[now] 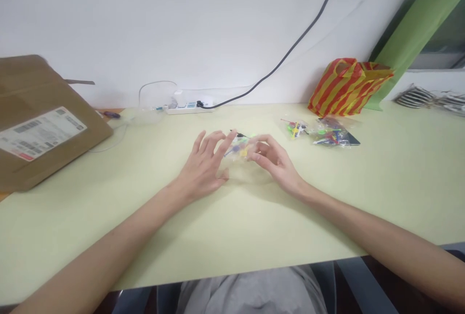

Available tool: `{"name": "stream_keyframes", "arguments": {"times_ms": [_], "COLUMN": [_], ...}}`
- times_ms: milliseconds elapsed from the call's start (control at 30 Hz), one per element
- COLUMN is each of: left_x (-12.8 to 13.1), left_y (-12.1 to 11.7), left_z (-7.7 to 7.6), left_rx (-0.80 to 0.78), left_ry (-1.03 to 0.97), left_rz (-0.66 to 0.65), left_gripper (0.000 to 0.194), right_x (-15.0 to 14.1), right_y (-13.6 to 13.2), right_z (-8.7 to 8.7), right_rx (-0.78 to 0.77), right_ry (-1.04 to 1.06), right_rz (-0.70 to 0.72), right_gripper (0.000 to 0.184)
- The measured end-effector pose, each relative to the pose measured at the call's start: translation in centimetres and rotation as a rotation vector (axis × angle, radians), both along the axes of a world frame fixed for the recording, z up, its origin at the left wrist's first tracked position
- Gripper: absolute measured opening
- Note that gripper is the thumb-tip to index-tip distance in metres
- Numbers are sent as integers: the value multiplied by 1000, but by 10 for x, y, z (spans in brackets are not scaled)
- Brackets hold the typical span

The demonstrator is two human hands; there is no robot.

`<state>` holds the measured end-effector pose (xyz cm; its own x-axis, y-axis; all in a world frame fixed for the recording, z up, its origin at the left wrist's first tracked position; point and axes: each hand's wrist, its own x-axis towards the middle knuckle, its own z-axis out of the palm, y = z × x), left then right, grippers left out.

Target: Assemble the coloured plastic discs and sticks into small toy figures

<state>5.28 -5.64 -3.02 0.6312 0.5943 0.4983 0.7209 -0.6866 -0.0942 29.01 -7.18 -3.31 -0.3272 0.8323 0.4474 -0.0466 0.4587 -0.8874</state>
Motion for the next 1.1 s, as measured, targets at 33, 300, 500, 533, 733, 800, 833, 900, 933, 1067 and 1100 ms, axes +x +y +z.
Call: {"name": "stream_keyframes", "arguments": {"times_ms": [33,300,500,533,733,800,833,900,933,1067,1100], "left_x": [0,2,1,1,1,1,2,2,2,2,2], "left_y": [0,-2,-3,-3,-2,-2,-2,-2,-3,-3,-3], "left_z": [0,1,2,2,2,2,3,3,3,4,4], "left_rx": [-1,-11,-7,-6,6,10,9,7,7,14,16], "left_ry": [7,32,29,27,34,43,46,49,51,55,56], "left_rz": [9,32,24,21,31,37,38,39,38,28,24], "left_gripper": [101,99,97,97,95,94,94,93,93,93,93], "right_x": [0,-1,-1,-1,1,2,2,3,3,2,2], "right_y": [-1,-5,-2,-2,1,2,3,4,4,4,3], "right_z": [2,4,-1,-1,-2,-2,-2,-2,-2,-2,-2], "right_rx": [26,78,74,76,106,142,157,175,177,156,148], "right_ry": [-6,-22,-2,-3,-6,-19,-33,-60,-71,-94,-108], "right_rz": [-24,-64,-190,-196,-181,-198,-204,-198,-187,-125,-112], "right_gripper": [40,46,43,42,29,23,20,15,13,6,7]}}
